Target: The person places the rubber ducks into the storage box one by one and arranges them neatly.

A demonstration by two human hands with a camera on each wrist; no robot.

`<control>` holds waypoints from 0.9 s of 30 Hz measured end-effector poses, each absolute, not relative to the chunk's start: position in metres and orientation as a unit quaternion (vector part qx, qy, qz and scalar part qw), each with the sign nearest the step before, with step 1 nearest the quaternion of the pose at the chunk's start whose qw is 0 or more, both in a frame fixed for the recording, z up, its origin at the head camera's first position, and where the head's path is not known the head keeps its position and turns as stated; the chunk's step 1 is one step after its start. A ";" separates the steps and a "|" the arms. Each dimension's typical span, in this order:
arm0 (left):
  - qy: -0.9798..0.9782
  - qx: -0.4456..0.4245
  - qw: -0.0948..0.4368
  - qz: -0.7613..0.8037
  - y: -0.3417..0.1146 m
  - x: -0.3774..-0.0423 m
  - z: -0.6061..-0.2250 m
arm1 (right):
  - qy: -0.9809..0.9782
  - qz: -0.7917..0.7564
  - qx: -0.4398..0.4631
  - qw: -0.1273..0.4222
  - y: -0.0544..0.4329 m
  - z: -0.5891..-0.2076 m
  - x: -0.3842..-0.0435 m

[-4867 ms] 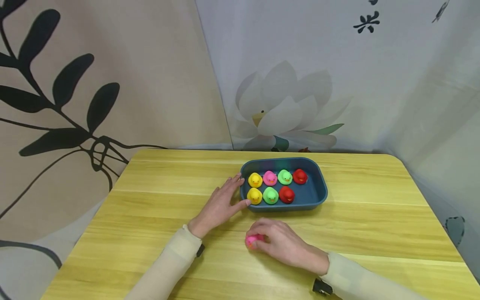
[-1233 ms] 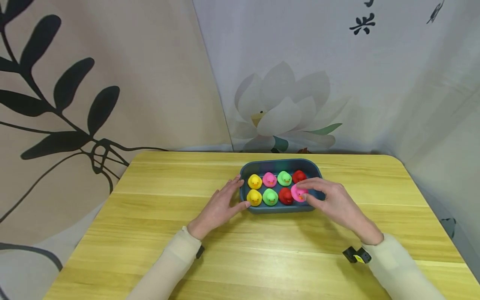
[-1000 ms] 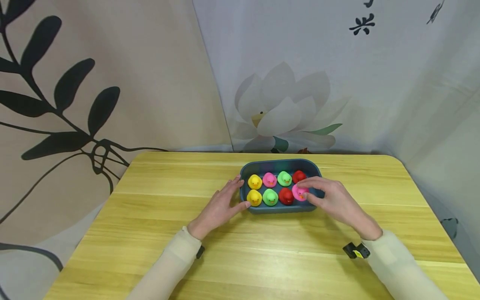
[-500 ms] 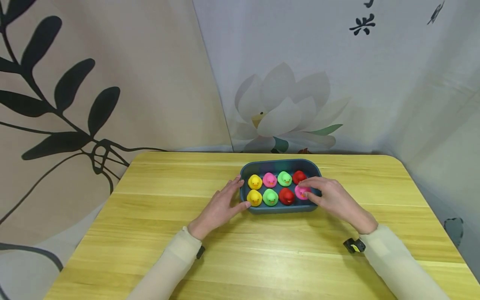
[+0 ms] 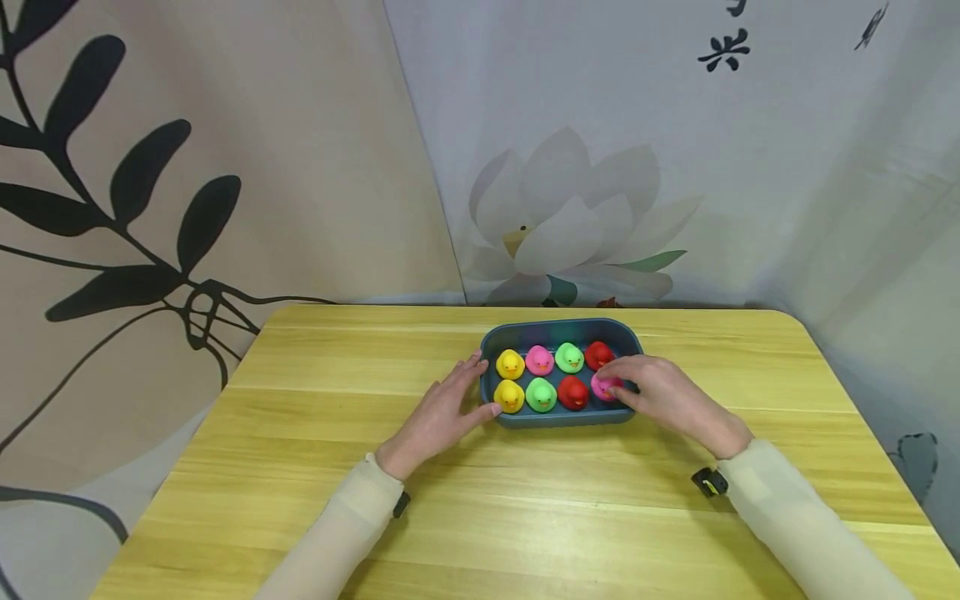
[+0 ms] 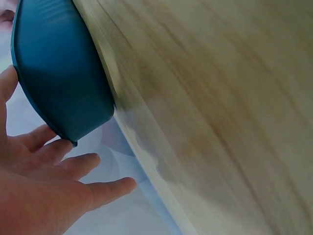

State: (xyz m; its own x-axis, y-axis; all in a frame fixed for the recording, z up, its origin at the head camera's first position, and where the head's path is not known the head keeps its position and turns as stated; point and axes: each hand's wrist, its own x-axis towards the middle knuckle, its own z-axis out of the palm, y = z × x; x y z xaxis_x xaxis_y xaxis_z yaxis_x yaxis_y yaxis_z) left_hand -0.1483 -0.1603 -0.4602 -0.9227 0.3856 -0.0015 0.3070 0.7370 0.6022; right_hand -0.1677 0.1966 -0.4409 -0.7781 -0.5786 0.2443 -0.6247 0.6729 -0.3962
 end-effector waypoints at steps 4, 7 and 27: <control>0.930 0.188 0.062 0.309 -0.161 -0.149 -0.461 | -0.915 0.224 0.334 0.044 0.196 -0.443 -0.170; 0.930 0.190 0.061 0.307 -0.161 -0.149 -0.462 | -0.915 0.218 0.336 0.040 0.196 -0.444 -0.171; 0.929 0.189 0.065 0.311 -0.161 -0.148 -0.460 | -0.917 0.203 0.343 0.001 0.193 -0.439 -0.176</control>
State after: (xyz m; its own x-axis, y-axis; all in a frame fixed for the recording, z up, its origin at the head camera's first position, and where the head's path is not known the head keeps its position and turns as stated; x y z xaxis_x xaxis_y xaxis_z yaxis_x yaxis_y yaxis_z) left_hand -0.1482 -0.1609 -0.4600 -0.9201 0.3917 -0.0022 0.3113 0.7345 0.6030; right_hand -0.1763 0.1931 -0.4388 -0.7641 -0.6296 0.1404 -0.6301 0.6820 -0.3712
